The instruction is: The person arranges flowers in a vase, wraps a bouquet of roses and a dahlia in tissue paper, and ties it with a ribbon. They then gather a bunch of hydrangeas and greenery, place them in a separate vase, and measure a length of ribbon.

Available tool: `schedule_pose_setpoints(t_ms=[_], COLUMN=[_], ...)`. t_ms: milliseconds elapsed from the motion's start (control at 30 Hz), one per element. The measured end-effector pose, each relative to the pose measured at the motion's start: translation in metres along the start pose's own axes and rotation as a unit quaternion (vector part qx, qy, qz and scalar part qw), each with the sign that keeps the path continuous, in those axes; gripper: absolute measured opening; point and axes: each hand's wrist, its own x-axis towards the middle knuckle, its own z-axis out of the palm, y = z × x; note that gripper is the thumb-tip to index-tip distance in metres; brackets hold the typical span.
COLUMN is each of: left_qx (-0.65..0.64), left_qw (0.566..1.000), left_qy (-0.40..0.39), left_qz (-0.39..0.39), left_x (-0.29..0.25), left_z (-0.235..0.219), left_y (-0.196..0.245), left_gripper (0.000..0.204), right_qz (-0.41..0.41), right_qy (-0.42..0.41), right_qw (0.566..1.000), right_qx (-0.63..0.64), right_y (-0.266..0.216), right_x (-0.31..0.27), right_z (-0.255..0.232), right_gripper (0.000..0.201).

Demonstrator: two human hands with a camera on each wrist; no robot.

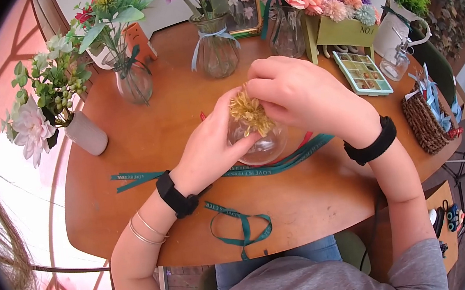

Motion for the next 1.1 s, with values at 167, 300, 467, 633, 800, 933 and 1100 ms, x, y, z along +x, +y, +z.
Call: schedule_pose_setpoints(t_ms=[167, 300, 467, 633, 800, 933, 1100], left_qx=[0.029, 0.038, 0.044, 0.025, 0.023, 0.029, 0.031], left_qw=[0.999, 0.999, 0.999, 0.999, 0.999, 0.999, 0.999], left_qy=[-0.009, 0.014, -0.012, 0.004, 0.007, 0.012, 0.012], left_qz=[-0.013, 0.032, -0.010, 0.022, 0.028, 0.030, 0.036], left_x=[0.000, 0.000, 0.001, 0.001, 0.001, 0.000, 0.000], left_z=[-0.002, 0.001, -0.002, 0.002, 0.002, 0.002, 0.002], left_y=[0.003, -0.002, 0.003, -0.004, -0.004, -0.006, -0.005], left_gripper=[0.060, 0.061, 0.061, 0.060, 0.059, 0.059, 0.060], right_qz=[-0.016, -0.016, -0.002, 0.059, 0.052, 0.063, 0.069], right_qy=[-0.036, -0.052, -0.048, -0.067, -0.045, -0.041, -0.051], right_qw=[0.996, 0.995, 0.997, 0.988, 0.991, 0.989, 0.983], right_qx=[-0.082, -0.088, -0.065, 0.125, 0.119, 0.128, 0.161], right_y=[-0.011, -0.016, -0.010, -0.007, -0.005, -0.006, -0.005], right_x=[0.000, -0.004, -0.007, -0.006, -0.006, -0.006, -0.005], right_z=[0.002, 0.005, 0.003, 0.000, 0.008, 0.010, 0.010], right_gripper=[0.012, 0.014, 0.015, 0.017, 0.014, 0.009, 0.013])
